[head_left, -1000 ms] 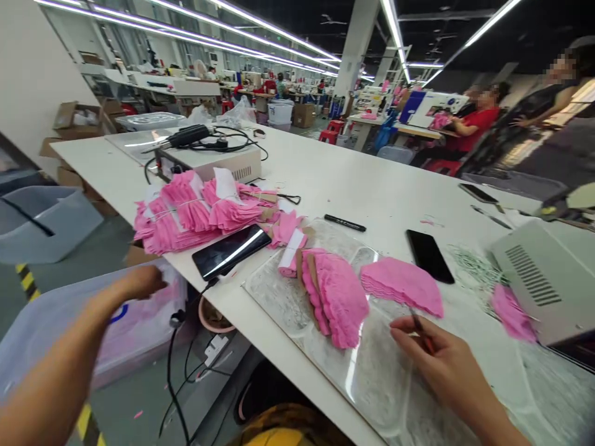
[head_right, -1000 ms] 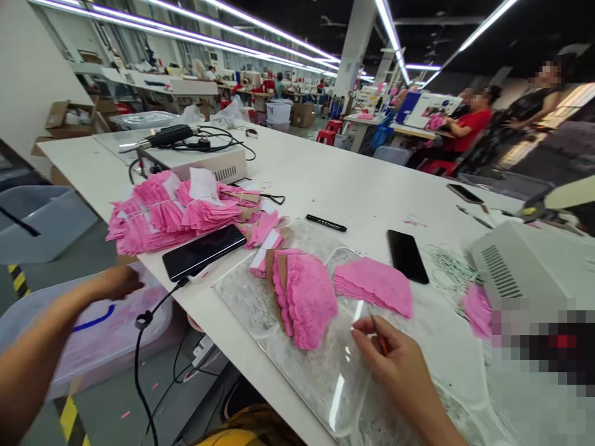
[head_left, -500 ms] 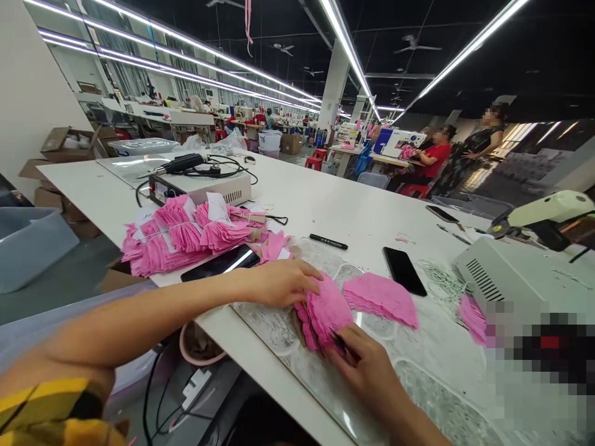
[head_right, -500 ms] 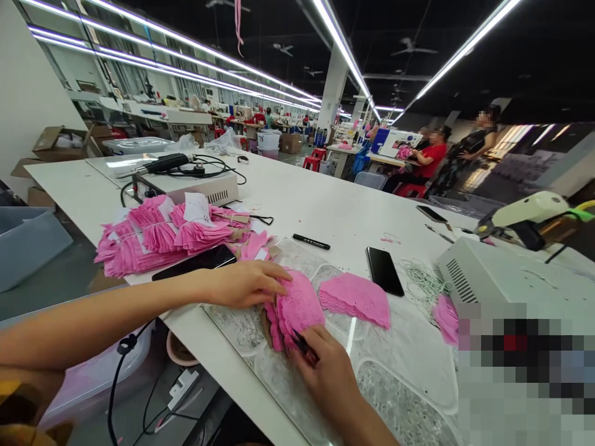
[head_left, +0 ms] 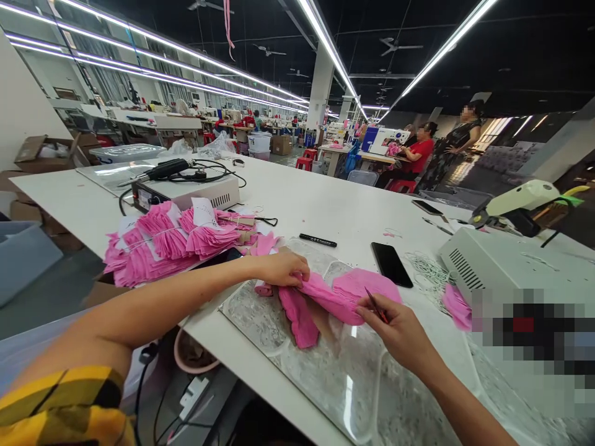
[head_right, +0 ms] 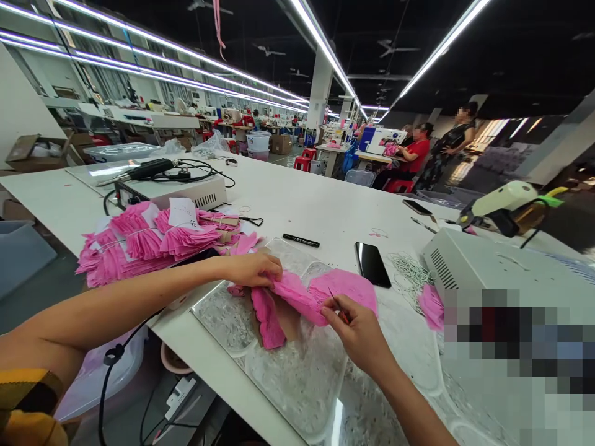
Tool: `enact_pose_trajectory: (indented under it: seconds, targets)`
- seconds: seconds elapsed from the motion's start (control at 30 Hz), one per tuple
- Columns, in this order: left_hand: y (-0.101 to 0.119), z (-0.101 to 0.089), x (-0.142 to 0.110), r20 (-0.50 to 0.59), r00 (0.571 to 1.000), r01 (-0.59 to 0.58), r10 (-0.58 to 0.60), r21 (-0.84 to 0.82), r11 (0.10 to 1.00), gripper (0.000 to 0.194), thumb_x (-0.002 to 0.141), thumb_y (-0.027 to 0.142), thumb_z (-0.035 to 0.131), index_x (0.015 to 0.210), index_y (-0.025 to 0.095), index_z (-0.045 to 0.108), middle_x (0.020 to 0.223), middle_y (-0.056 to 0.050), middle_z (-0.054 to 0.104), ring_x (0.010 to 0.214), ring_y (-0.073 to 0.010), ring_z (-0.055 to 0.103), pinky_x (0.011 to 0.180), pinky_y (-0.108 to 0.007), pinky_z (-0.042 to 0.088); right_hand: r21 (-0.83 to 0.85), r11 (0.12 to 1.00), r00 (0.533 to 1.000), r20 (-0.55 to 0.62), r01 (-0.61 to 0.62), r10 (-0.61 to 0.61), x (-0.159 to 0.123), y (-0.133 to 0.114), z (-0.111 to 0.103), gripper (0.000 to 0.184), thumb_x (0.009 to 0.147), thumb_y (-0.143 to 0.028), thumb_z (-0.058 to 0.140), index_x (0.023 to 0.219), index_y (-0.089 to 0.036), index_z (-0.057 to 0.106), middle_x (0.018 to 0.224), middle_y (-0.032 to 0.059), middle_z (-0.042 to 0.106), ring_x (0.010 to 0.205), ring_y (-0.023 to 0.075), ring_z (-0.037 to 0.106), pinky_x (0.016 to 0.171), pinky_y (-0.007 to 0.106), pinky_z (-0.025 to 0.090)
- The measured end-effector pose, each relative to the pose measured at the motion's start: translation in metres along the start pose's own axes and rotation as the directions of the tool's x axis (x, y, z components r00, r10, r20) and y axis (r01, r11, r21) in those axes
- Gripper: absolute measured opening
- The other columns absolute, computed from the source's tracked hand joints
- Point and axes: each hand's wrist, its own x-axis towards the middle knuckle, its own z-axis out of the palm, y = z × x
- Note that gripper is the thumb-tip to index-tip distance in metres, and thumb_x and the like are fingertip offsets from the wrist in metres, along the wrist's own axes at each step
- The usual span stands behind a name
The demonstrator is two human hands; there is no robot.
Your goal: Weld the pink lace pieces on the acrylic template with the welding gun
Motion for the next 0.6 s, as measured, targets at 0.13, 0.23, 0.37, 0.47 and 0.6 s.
enact_pose_trajectory:
  seconds: [0.13,0.23,0.37,0.47,0.6]
  targets:
    - [0.013,-0.022,0.013,-0.117,0.992,0.056,-0.052,0.03,0.998,0.015,0.072,0.007,0.055,0.083,0.015,0.062,0.082,-0.002,0.065,0.076,-0.0141,0.057,0.072,-0.022,0.042,0.001,1.0,0.995,-0.094,0.017,-0.016,0.008,-0.004,-0.023,0.034,0.076,-0.053,0.059,0.072,-0.02,0.063,0.062,0.0,0.055,0.055,0.0122,0.043,0.051,0.025,0.036]
    - [0.045,-0.032,0.024,-0.223,0.974,0.047,-0.028,0.076,0.996,0.012,0.072,0.01,0.052,0.081,0.016,0.058,0.078,0.0,0.061,0.071,-0.0137,0.054,0.067,-0.023,0.04,-0.028,1.0,0.974,-0.228,0.006,-0.013,-0.002,-0.007,-0.052,0.031,0.076,-0.051,0.061,0.076,-0.02,0.066,0.068,0.0016,0.059,0.057,0.0129,0.046,0.052,0.025,0.037]
    - [0.099,0.002,0.032,-0.174,0.966,-0.148,0.191,0.23,0.962,0.007,0.079,0.016,0.052,0.084,0.017,0.055,0.083,-0.003,0.062,0.074,-0.0164,0.054,0.066,-0.027,0.041,-0.013,0.998,0.965,-0.256,-0.067,0.061,-0.046,0.005,-0.08,0.028,0.077,-0.049,0.061,0.077,-0.02,0.066,0.087,0.0068,0.067,0.073,0.018,0.056,0.061,0.028,0.043]
    - [0.129,0.05,0.035,0.057,0.943,-0.332,0.328,0.254,0.909,0.006,0.084,0.017,0.049,0.087,0.018,0.054,0.085,-0.006,0.064,0.073,-0.0187,0.057,0.065,-0.031,0.044,-0.062,0.979,0.962,-0.208,-0.193,0.177,-0.088,0.025,-0.084,0.028,0.078,-0.047,0.059,0.073,-0.02,0.066,0.091,0.0067,0.068,0.077,0.0191,0.058,0.064,0.029,0.044]
    - [0.147,0.088,0.04,0.234,0.874,-0.474,0.426,0.211,0.855,0.008,0.079,0.016,0.054,0.087,0.018,0.053,0.087,-0.008,0.064,0.074,-0.0224,0.058,0.063,-0.035,0.047,-0.112,0.894,0.855,-0.366,-0.433,0.368,-0.132,0.046,-0.083,0.033,0.075,-0.048,0.057,0.084,-0.019,0.069,0.077,0.0034,0.067,0.061,0.0153,0.053,0.058,0.028,0.042]
